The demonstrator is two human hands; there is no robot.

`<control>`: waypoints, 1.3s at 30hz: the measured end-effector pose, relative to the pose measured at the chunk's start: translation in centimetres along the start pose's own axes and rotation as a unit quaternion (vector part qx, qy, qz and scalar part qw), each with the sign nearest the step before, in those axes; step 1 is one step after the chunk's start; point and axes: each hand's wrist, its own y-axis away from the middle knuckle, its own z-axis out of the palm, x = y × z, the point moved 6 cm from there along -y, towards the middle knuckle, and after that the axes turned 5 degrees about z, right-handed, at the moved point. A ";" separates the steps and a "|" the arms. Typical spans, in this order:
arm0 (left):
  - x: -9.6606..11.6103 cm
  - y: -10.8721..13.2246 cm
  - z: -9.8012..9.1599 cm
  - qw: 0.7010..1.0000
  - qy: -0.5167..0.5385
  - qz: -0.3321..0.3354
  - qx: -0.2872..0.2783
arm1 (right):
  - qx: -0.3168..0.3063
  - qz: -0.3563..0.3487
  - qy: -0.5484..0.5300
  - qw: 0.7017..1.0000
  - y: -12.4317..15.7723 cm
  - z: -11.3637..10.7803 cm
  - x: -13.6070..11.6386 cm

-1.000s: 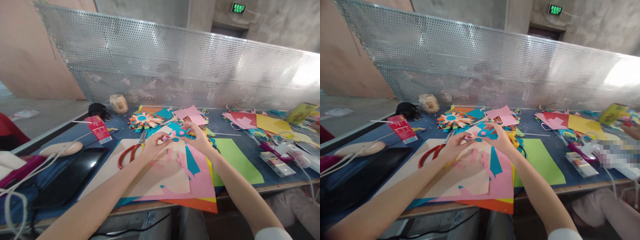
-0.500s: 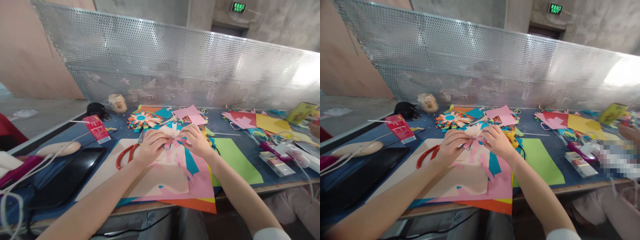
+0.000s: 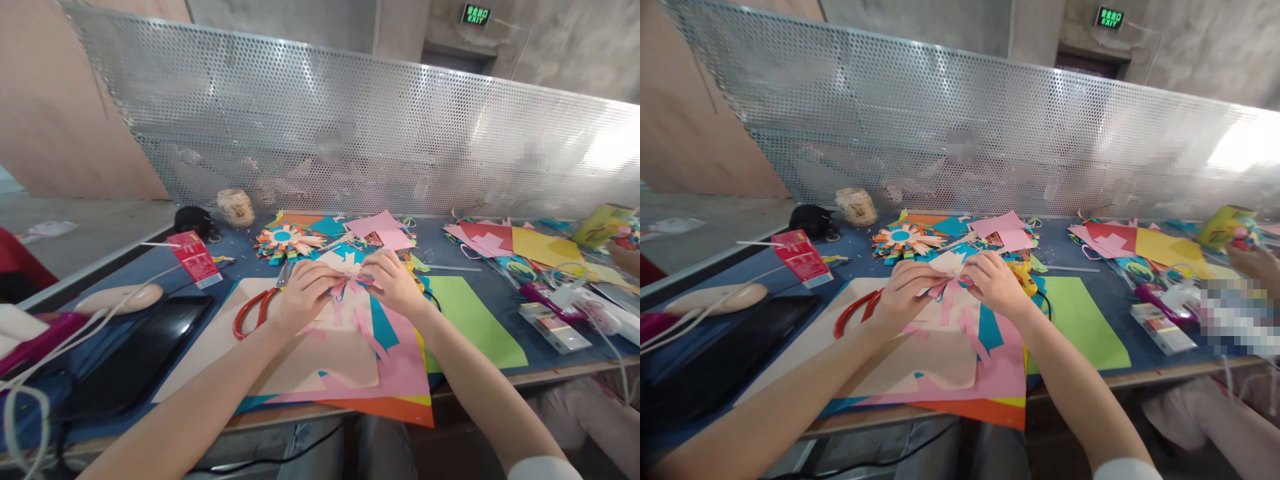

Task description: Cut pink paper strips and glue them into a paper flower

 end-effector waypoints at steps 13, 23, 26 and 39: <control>-1.1 0.2 0.6 0.992 0.078 -0.104 -0.004 | 0.004 0.027 -0.011 1.000 -0.2 -0.1 0.2; -3.5 3.3 5.0 0.739 0.434 -0.515 -0.001 | 0.057 0.213 -0.109 0.969 0.1 -0.2 2.7; -3.3 3.2 5.0 0.729 0.427 -0.534 -0.003 | 0.032 0.289 -0.178 0.940 0.5 0.7 3.6; -3.0 3.0 4.9 0.747 0.406 -0.525 -0.021 | 0.047 0.354 -0.239 0.903 0.9 1.4 4.0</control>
